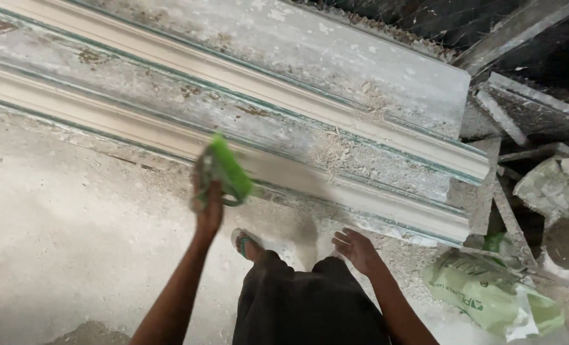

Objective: Cleaning excess plaster and debris from casting molds using a scraper and brush, and removing finished trim pieces.

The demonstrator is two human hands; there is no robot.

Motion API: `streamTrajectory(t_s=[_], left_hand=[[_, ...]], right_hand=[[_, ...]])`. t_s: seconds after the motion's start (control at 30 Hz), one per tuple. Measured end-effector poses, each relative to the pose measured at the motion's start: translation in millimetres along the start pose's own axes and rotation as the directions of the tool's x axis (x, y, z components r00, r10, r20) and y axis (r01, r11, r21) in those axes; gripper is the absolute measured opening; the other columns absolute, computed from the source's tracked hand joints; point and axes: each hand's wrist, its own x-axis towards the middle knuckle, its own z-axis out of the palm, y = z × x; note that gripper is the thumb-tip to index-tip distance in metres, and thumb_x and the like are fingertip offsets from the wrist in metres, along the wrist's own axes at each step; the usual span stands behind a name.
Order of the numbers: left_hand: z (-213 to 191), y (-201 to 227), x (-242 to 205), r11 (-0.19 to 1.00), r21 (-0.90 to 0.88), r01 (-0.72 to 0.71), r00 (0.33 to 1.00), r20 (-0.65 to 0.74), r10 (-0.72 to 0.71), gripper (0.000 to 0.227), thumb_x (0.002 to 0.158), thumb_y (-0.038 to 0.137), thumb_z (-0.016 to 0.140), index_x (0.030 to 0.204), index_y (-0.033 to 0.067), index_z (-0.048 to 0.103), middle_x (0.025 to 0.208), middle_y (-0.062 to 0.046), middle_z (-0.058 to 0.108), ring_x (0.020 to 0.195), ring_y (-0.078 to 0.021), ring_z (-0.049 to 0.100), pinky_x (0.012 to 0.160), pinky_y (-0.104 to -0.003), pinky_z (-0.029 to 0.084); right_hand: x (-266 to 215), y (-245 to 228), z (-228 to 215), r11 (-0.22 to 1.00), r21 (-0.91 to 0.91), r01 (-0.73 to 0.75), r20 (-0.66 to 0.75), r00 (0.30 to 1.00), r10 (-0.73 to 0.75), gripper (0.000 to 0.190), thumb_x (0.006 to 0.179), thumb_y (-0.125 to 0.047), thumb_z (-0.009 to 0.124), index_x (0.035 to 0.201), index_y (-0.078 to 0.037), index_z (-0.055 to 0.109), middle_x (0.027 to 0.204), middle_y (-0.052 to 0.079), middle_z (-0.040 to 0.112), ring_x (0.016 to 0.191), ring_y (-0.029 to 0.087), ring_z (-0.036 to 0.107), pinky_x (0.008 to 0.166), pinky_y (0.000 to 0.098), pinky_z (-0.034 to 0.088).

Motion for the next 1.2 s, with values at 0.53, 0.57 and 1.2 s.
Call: streamTrajectory(t_s=[0.53, 0.57, 1.2], left_hand=[[272, -28, -232, 0.995, -0.059, 0.079, 0.955, 0.292, -0.058, 0.059, 0.101, 0.016, 0.048, 0.159, 0.0121, 0.036, 0.126, -0.021, 0.069, 0.072, -0.0166, 0.066, 0.069, -0.037, 0.062], [253, -61, -230, 0.995, -0.057, 0.082, 0.958, 0.281, -0.063, 0.059, 0.101, 0.016, 0.048, 0.159, 0.0121, 0.036, 0.126, -0.021, 0.069, 0.072, -0.0166, 0.066, 0.069, -0.037, 0.062], [388, -67, -314, 0.960, 0.120, 0.253, 0.962, 0.074, -0.263, 0.059, 0.092, 0.022, 0.067, 0.149, 0.0125, 0.054, 0.121, -0.027, 0.069, 0.098, -0.0338, 0.070, 0.087, -0.043, 0.058]], right_hand=[[14, -37, -163, 0.975, 0.063, -0.212, 0.156, 0.967, 0.200, 0.049, 0.112, -0.030, 0.036, 0.155, -0.008, 0.035, 0.152, 0.024, 0.045, 0.133, 0.043, 0.054, 0.103, 0.0570, 0.047], [14, -43, -187, 0.974, 0.053, -0.219, 0.158, 0.965, 0.208, 0.049, 0.112, -0.030, 0.036, 0.155, -0.008, 0.035, 0.152, 0.024, 0.045, 0.133, 0.043, 0.054, 0.103, 0.0570, 0.047], [14, -83, -345, 0.875, 0.438, -0.207, 0.139, 0.977, 0.162, 0.065, 0.108, -0.057, 0.020, 0.153, -0.015, 0.041, 0.157, 0.018, 0.043, 0.137, 0.049, 0.048, 0.109, 0.0689, 0.042]])
